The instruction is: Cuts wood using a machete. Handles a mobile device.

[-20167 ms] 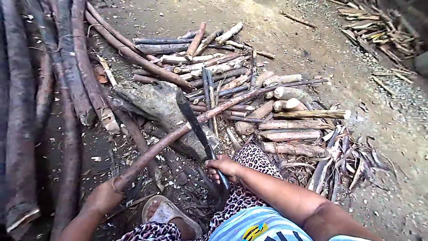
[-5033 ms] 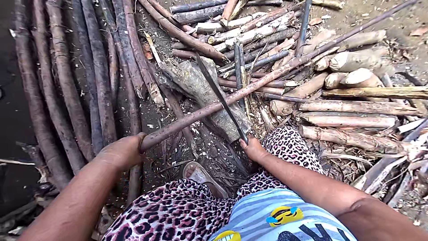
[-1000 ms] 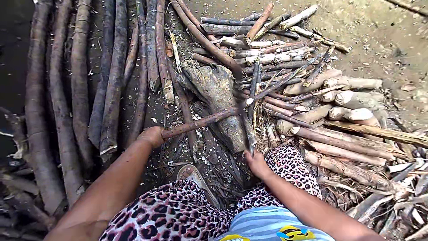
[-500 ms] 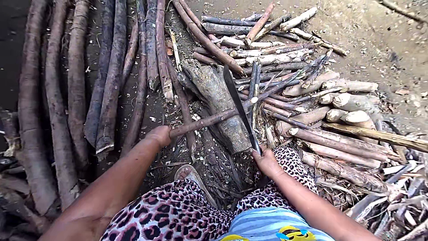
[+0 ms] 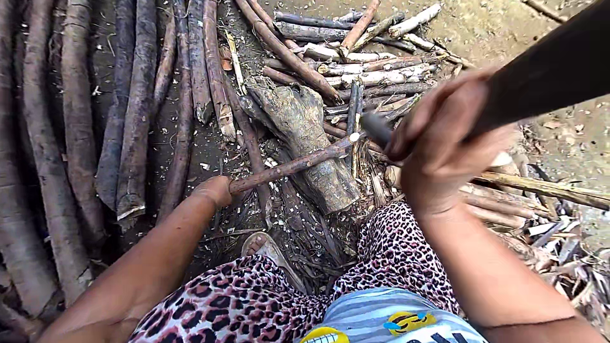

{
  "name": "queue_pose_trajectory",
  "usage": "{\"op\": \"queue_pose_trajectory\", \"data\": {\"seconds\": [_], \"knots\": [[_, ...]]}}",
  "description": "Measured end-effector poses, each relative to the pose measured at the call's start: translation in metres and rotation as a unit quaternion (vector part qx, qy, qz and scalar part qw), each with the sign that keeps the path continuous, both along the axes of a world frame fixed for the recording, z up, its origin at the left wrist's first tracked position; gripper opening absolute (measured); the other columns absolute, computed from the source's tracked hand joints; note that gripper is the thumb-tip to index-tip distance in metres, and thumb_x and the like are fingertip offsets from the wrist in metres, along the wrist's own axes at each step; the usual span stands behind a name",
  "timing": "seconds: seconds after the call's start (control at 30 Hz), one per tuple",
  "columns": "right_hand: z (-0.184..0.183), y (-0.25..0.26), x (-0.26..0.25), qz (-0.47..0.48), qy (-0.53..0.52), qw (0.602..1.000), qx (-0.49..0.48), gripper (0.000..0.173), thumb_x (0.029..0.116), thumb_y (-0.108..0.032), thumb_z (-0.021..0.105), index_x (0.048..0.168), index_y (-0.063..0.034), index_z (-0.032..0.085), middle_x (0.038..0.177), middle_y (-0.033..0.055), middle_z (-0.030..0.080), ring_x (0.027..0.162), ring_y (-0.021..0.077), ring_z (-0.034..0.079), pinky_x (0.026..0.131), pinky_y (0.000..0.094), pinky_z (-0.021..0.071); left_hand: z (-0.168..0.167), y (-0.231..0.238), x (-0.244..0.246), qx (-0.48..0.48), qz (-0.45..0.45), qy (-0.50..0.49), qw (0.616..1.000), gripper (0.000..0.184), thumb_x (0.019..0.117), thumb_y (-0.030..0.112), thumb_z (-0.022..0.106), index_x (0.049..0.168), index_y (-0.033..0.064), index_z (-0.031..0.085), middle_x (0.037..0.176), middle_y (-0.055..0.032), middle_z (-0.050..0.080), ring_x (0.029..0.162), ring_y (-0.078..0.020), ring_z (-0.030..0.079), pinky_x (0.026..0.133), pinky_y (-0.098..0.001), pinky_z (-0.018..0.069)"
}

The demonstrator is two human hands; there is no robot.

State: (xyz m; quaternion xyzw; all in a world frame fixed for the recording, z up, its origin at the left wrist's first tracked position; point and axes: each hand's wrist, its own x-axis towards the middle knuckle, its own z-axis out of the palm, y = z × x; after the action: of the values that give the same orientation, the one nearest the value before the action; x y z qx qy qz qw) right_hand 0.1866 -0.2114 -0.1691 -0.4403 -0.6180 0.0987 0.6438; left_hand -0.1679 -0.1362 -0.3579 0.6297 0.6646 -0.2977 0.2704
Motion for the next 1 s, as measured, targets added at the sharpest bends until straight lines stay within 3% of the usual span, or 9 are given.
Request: {"op": "queue_pose_trajectory", "data": {"seconds": [0.07,0.13,0.2,0.27,0.37,0.47,0.67,0.83,1.0], "knots": [[-0.095,-0.047,0.000,-0.033,-0.109,0.951,-0.288,0.028,0.1047,-0.021,0.049,0.112,0.0059,0.052,0.068,0.0090,0.056,0.056,0.0199,0.058,0.054,0.0392,0.0535,0.005,0.000,-0.003,0.018,0.001,0.003,1.000,0.022,0.0884,0.007,0.078,0.107,-0.0011,0.071,0.110,-0.0278,0.070,0.109,-0.0480,0.067,0.091,-0.0703,0.0510],[-0.166,-0.074,-0.003,0.006,-0.166,0.784,-0.598,0.040,0.1096,-0.027,0.047,0.131,0.0060,0.052,0.101,0.0230,0.067,0.093,0.0336,0.069,0.088,0.0498,0.0542,0.009,0.000,-0.007,0.038,-0.008,-0.003,0.999,0.022,0.0911,0.009,0.076,0.108,-0.0025,0.069,0.112,-0.0305,0.069,0.111,-0.0514,0.065,0.090,-0.0731,0.0496],[-0.184,-0.071,-0.006,0.032,-0.163,0.666,-0.728,0.043,0.1104,-0.029,0.045,0.138,0.0037,0.049,0.121,0.0237,0.065,0.115,0.0328,0.065,0.102,0.0487,0.0486,0.013,-0.002,-0.010,0.057,-0.013,-0.017,0.998,0.023,0.0931,0.013,0.076,0.110,-0.0018,0.070,0.113,-0.0314,0.069,0.112,-0.0531,0.065,0.092,-0.0747,0.0482],[-0.178,-0.070,-0.004,0.045,-0.132,0.652,-0.745,0.040,0.1104,-0.028,0.046,0.135,0.0028,0.051,0.115,0.0219,0.065,0.105,0.0308,0.067,0.095,0.0473,0.0513,0.021,-0.001,-0.017,0.047,-0.026,-0.046,0.997,0.025,0.0902,0.016,0.080,0.107,0.0002,0.071,0.106,-0.0284,0.071,0.106,-0.0500,0.067,0.090,-0.0726,0.0493],[-0.172,-0.088,0.003,0.086,0.054,0.680,-0.726,0.024,0.1115,-0.023,0.045,0.114,-0.0014,0.053,0.070,0.0051,0.049,0.049,0.0150,0.051,0.049,0.0310,0.0507,0.035,0.001,-0.023,-0.032,0.002,-0.110,0.993,0.028,0.0852,0.014,0.087,0.103,-0.0020,0.071,0.093,-0.0222,0.070,0.087,-0.0367,0.068,0.085,-0.0576,0.0545],[-0.158,-0.098,0.003,0.145,0.313,0.614,-0.710,0.037,0.1148,-0.032,0.029,0.093,-0.0092,0.049,0.054,-0.0046,0.040,0.038,0.0077,0.041,0.038,0.0242,0.0428,0.026,-0.005,-0.024,-0.020,-0.013,-0.110,0.994,0.023,0.0843,0.011,0.087,0.097,-0.0001,0.072,0.088,-0.0206,0.070,0.083,-0.0370,0.068,0.080,-0.0607,0.0540],[-0.095,-0.068,0.020,0.104,0.199,0.768,-0.600,0.031,0.1133,-0.025,0.039,0.102,-0.0020,0.057,0.057,-0.0018,0.049,0.042,0.0070,0.049,0.043,0.0230,0.0491,0.034,-0.011,-0.008,0.036,-0.085,-0.026,0.995,0.012,0.0922,0.015,0.076,0.099,0.0068,0.070,0.098,-0.0195,0.072,0.098,-0.0412,0.069,0.084,-0.0670,0.0522],[-0.004,-0.029,0.064,0.110,0.177,0.951,-0.230,0.033,0.1120,-0.027,0.030,0.105,-0.0114,0.058,0.061,-0.0108,0.055,0.048,0.0042,0.054,0.047,0.0248,0.0528,0.042,-0.019,-0.003,0.068,-0.075,-0.011,0.995,0.013,0.0962,0.020,0.073,0.101,0.0087,0.072,0.099,-0.0210,0.073,0.099,-0.0440,0.070,0.083,-0.0703,0.0521],[0.036,0.018,0.079,0.011,0.214,0.977,-0.016,0.041,0.1133,-0.020,0.011,0.090,-0.0107,0.044,0.054,-0.0022,0.048,0.042,0.0162,0.054,0.043,0.0373,0.0569,0.048,-0.023,0.001,0.070,-0.076,0.004,0.995,0.011,0.0972,0.019,0.071,0.102,0.0089,0.071,0.100,-0.0209,0.073,0.100,-0.0435,0.070,0.084,-0.0692,0.0524]]}}
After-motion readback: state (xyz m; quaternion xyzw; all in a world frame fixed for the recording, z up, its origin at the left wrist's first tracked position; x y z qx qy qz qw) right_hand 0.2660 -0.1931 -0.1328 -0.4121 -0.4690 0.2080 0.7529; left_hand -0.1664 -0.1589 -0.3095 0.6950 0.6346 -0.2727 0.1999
